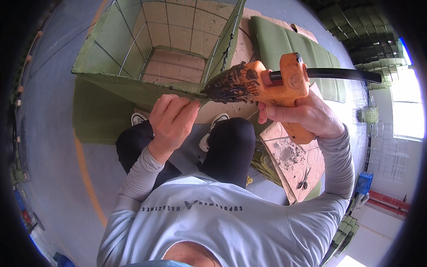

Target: Gluing green fabric covers onto wire frames using a hot glue gun to assemble products.

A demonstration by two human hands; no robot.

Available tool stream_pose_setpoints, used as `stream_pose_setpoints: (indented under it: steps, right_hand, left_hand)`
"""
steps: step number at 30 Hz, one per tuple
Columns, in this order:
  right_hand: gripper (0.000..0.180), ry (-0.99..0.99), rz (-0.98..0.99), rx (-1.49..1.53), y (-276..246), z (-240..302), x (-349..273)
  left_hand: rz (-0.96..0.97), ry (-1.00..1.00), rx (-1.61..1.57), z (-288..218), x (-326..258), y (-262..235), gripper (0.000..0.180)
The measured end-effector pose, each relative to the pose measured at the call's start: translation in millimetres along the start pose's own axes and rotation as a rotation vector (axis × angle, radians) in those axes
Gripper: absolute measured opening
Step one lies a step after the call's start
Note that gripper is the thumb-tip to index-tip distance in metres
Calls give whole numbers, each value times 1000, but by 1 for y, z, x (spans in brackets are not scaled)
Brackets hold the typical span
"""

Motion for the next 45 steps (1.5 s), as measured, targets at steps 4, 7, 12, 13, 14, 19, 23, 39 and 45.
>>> stream_pose_setpoints:
  steps: [4, 7, 12, 13, 14, 19, 23, 39, 45]
  right_hand:
    - [28, 36, -59, -35, 1, 1, 1]
    - [27, 32, -49, -48, 1, 3, 3]
    - [29, 68, -29, -103, 0, 8, 11]
    - [33, 32, -37, -83, -1, 7, 13]
    - [33, 32, -38, -82, 1, 8, 12]
    - [32, -44, -57, 77, -7, 2, 4]
    - [36, -134, -125, 225, -15, -15, -10]
    - [53, -335, -504, 554, -34, -122, -69]
    - [53, -358, -541, 607, -29, -131, -73]
  left_hand:
    - [-1, -26, -34, 1, 0, 0, 23]
    - [-2, -32, -41, 0, 0, 1, 23]
    - [9, -48, -57, 0, 0, 1, 21]
    - [8, -53, -58, 0, 0, 1, 20]
    - [8, -57, -59, 1, 0, 1, 20]
    - [-25, -98, -59, 4, 4, 0, 18]
    - [-17, -214, -77, 9, 11, 0, 14]
    - [169, -251, -83, 21, 34, 5, 10]
    - [222, -399, -193, 32, 36, 11, 11]
Point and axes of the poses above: each hand's wrist, its own x-axis towards the middle knuckle, its own y-axis out of the palm, z = x × y, the point moved 5 cm from there along x, towards the middle knuckle, and after that the axes turned 6 degrees about -x, right-handed, at the moved point
